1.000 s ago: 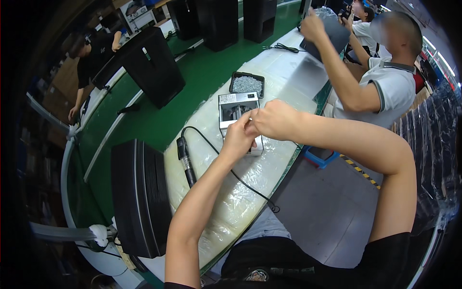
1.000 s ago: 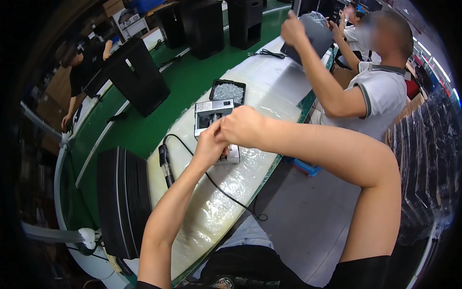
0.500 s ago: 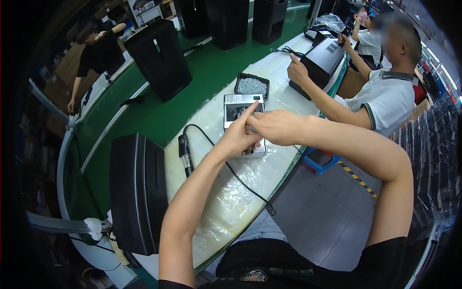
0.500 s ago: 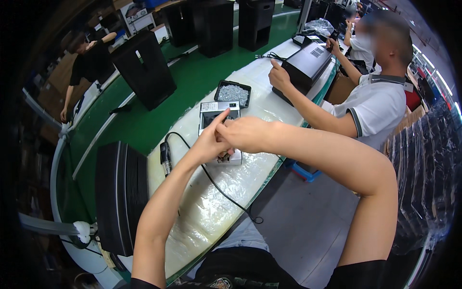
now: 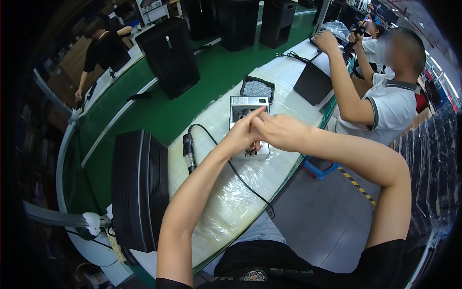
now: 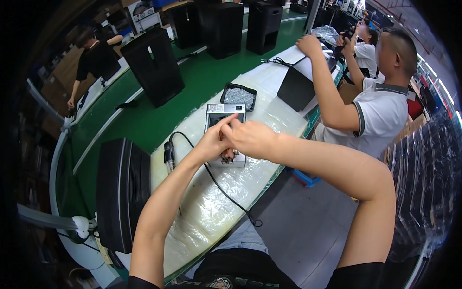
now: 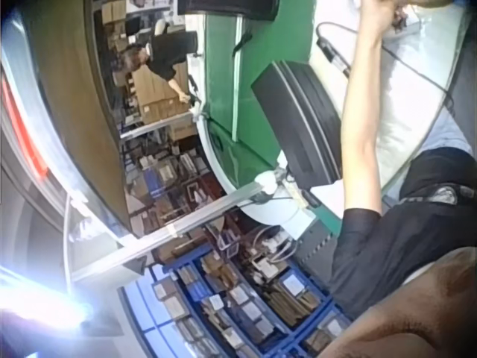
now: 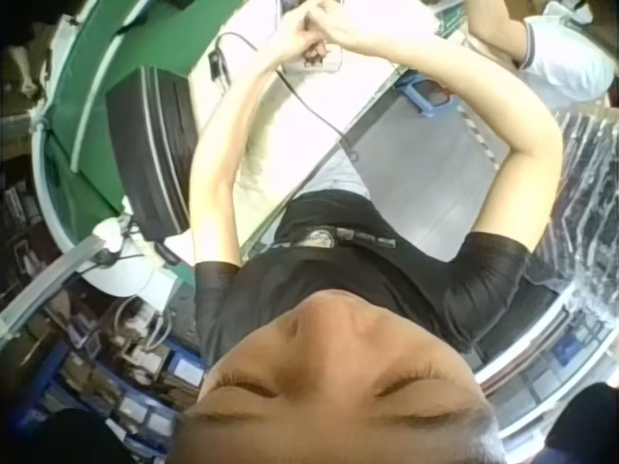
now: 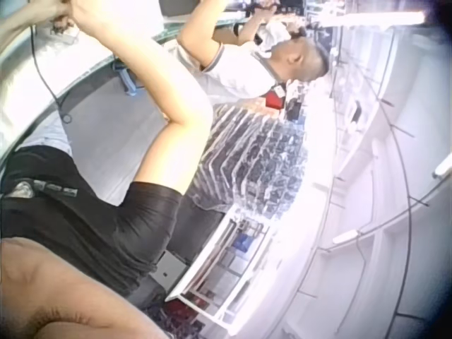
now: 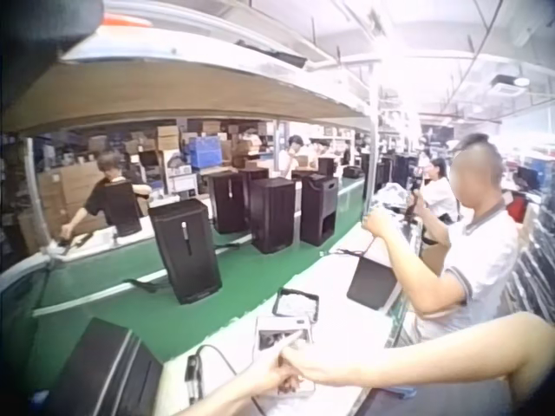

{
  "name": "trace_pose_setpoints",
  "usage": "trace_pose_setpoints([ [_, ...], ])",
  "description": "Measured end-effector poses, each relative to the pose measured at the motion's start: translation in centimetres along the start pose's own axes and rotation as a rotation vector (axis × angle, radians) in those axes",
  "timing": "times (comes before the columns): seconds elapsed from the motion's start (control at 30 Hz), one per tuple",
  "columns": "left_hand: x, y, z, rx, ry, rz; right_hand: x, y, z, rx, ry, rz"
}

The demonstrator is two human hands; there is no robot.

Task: The worker is using an automatic screw feeder machine and a power screwdriver to prepare and assemble electronic housings.

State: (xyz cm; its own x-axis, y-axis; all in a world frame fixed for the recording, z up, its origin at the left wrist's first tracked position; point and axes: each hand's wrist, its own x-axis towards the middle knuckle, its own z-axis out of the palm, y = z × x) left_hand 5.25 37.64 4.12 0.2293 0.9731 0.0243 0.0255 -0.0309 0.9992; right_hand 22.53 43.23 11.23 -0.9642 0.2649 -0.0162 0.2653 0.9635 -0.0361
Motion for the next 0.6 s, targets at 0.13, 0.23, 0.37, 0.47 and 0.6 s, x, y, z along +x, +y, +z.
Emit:
trace_pose_setpoints([
  [0.13, 0.4, -2.1, 0.5, 0.145, 0.098, 0.189, 0.6, -0.8, -0.6, -0.089, -0.084, 0.100],
  [0.23, -0.2, 0.6, 1.2, 0.059, 0.066, 0.034, -0.5, 0.8, 1.3, -0.055, 0.195, -0.065],
  [0.37, -0.1, -0.2, 0.3, 0.009, 0.050, -0.046, -0.4, -0.1, 1.2, -0.141, 0.158, -0.057],
  [0.47, 0.4, -2.4, 0.5, 0.227, 0.156, 0.263, 1.0, -1.7, -0.7, -0.242, -0.209, 0.171],
  [0.6, -0.3, 0.3, 1.3, 0.018, 0.066, -0.006, -0.2, 0.2, 0.7, -0.056, -0.005, 0.046],
])
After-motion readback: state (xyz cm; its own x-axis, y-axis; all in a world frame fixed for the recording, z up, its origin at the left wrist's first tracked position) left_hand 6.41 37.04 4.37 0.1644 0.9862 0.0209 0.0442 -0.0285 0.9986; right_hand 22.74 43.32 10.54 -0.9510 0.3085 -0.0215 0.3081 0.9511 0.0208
